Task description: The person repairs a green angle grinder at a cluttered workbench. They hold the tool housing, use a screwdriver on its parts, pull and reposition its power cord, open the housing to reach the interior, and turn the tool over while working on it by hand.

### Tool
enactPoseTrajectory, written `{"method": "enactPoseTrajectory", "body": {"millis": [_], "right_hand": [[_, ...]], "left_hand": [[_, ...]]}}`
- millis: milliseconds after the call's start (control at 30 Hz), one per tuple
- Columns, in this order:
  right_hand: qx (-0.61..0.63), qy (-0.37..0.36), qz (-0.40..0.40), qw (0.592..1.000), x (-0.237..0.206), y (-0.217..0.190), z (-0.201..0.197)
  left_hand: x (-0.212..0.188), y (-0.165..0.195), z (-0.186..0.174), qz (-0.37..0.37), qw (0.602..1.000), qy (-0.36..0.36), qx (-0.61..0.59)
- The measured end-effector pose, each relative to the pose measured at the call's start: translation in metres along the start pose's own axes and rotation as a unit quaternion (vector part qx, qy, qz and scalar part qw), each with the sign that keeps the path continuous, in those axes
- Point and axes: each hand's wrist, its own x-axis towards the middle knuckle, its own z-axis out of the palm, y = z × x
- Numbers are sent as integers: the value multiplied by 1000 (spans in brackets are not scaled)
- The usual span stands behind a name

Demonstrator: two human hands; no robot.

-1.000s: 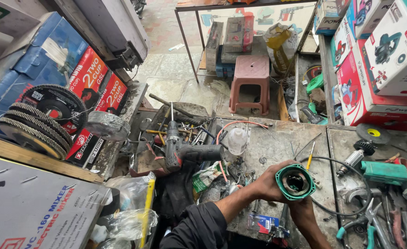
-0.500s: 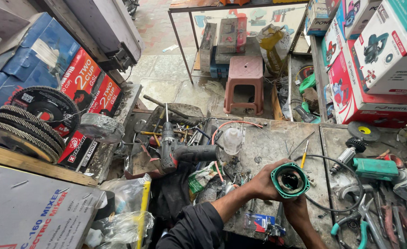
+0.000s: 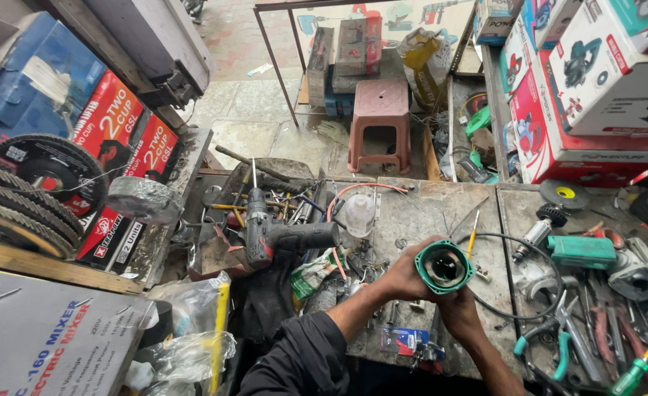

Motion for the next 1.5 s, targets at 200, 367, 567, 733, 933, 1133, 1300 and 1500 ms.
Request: {"method": "enactPoseTrajectory", "body": {"millis": [200, 367, 567, 733, 933, 1133, 1300, 1500], "right_hand": [[87, -2, 6, 996, -3, 1, 0], [111, 2, 29, 993, -4, 3, 0], [82, -4, -9, 997, -1, 4, -3], [71, -14, 35, 997, -2, 5, -6], [91, -18, 23, 995, -5, 4, -5], [64, -5, 12, 998, -3, 11, -2], [91, -17, 23, 995, -2, 13, -1], [90, -32, 7, 995, -2, 13, -2]], "left_hand": [[2, 3, 5, 2, 999, -8, 51], [1, 5, 9, -16, 999, -11, 47], [4, 0, 7, -10, 999, -7, 51], [2, -2, 7, -9, 1000, -4, 24], [3, -2, 5, 18, 997, -31, 71], [3, -1, 2, 6, 998, -28, 53], [2, -4, -1, 2, 998, -31, 52], [2, -4, -3, 12, 998, -34, 47]]}}
